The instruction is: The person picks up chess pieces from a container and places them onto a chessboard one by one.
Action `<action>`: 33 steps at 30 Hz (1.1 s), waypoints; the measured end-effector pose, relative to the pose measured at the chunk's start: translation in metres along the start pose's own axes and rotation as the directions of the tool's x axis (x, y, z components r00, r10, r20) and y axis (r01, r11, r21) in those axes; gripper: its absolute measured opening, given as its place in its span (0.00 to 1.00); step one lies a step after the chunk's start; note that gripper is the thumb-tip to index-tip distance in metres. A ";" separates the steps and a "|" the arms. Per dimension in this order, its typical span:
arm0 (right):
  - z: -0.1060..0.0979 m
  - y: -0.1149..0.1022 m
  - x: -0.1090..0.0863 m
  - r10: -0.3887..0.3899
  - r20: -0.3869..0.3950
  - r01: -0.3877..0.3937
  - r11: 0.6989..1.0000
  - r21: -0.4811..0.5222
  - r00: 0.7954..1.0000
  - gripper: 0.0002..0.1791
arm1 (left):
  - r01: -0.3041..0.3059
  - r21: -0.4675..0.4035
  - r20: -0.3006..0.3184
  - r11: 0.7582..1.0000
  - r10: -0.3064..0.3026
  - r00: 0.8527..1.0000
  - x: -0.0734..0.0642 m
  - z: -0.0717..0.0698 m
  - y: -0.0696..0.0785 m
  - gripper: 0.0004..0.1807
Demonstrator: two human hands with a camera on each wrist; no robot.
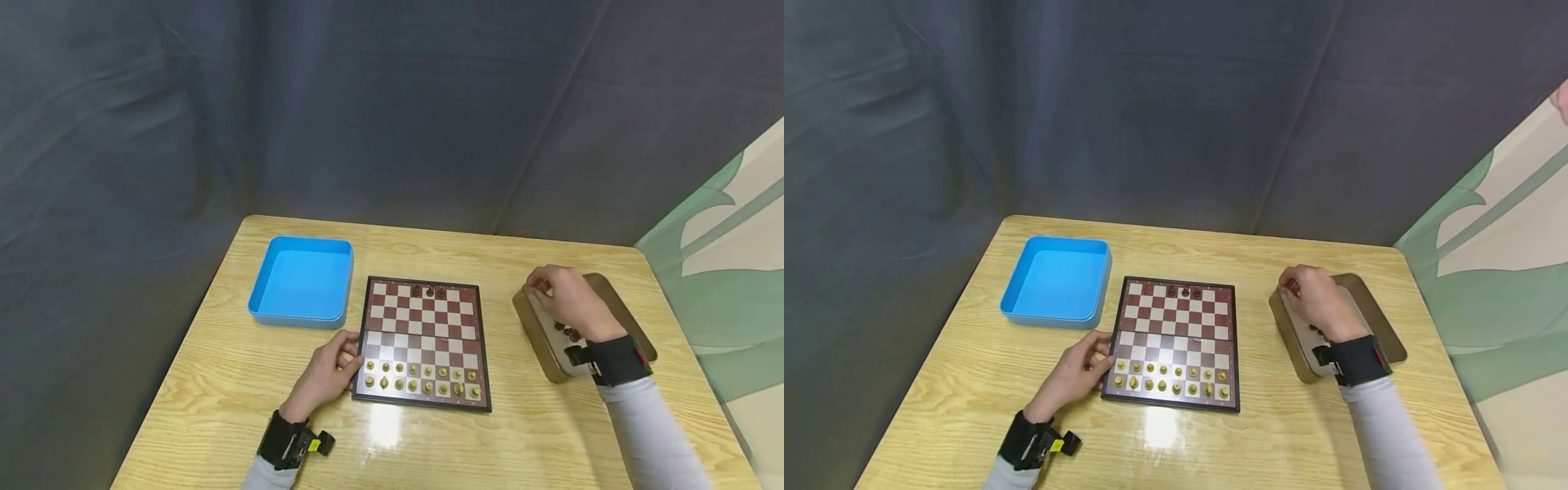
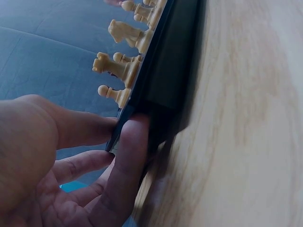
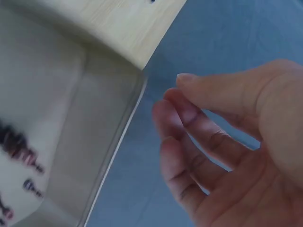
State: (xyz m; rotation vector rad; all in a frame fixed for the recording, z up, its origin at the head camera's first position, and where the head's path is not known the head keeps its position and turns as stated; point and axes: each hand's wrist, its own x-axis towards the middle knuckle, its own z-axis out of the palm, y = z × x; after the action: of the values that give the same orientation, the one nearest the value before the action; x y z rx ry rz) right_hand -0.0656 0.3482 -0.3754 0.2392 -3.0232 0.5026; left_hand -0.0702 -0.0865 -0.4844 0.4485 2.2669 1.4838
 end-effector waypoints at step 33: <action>0.006 0.054 -0.045 0.176 0.221 -0.166 0.984 -0.062 0.959 0.05 | -0.019 0.001 0.010 1.000 0.019 1.000 0.000 -0.001 -0.001 0.22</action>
State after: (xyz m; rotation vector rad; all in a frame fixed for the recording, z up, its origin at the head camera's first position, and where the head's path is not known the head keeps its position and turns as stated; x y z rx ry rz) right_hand -0.0300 0.4030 -0.4025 0.0330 -3.2925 0.4503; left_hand -0.0709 -0.0872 -0.4849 0.4781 2.2625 1.4861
